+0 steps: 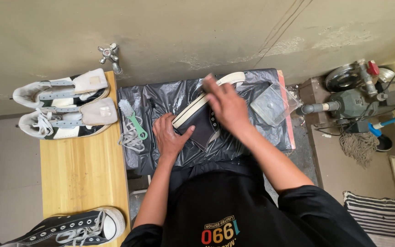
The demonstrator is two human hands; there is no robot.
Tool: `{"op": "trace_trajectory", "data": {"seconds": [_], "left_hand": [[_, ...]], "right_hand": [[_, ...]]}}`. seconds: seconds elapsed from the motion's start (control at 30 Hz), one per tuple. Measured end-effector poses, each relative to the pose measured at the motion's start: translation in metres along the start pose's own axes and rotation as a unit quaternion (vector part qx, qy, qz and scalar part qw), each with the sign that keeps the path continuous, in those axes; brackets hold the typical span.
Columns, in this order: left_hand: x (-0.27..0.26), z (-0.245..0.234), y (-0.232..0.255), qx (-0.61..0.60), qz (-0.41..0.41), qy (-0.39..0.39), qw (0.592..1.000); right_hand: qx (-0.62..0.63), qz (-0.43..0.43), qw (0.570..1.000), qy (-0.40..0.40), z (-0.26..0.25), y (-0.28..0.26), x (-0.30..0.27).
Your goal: Cleaning the rubber sole and toe cap of a sneaker using a brush and a cleaning block
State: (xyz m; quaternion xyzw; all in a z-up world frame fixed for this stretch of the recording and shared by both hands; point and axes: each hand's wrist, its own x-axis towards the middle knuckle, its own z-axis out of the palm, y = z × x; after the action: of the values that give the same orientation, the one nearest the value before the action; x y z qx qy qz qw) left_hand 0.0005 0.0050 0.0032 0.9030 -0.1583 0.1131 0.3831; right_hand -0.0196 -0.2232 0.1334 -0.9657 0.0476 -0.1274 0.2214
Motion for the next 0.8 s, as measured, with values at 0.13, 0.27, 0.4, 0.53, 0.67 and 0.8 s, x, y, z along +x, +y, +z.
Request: {"op": "trace_trajectory", "data": {"seconds": [0.13, 0.27, 0.4, 0.53, 0.67, 0.8], "left_hand": [[-0.007, 0.022, -0.019, 0.038, 0.006, 0.012, 0.999], [-0.012, 0.023, -0.032, 0.005, 0.001, 0.027, 1.000], [-0.016, 0.034, -0.042, 0.025, -0.003, 0.030, 0.999], [-0.001, 0.006, -0.007, 0.025, 0.029, -0.002, 0.999], [0.000, -0.004, 0.006, 0.010, 0.013, -0.001, 1.000], [0.001, -0.001, 0.007, 0.013, 0.005, -0.001, 1.000]], "right_hand": [[-0.032, -0.164, 0.986, -0.022, 0.051, -0.050, -0.035], [-0.083, -0.231, 0.966, 0.075, 0.093, -0.056, -0.044], [-0.111, -0.246, 0.958, 0.096, 0.092, -0.045, -0.040], [-0.116, -0.203, 0.968, 0.091, 0.053, -0.011, -0.012], [-0.091, 0.005, 0.996, 0.019, 0.002, 0.027, 0.016], [-0.026, 0.094, 0.995, 0.006, -0.007, 0.048, 0.031]]}}
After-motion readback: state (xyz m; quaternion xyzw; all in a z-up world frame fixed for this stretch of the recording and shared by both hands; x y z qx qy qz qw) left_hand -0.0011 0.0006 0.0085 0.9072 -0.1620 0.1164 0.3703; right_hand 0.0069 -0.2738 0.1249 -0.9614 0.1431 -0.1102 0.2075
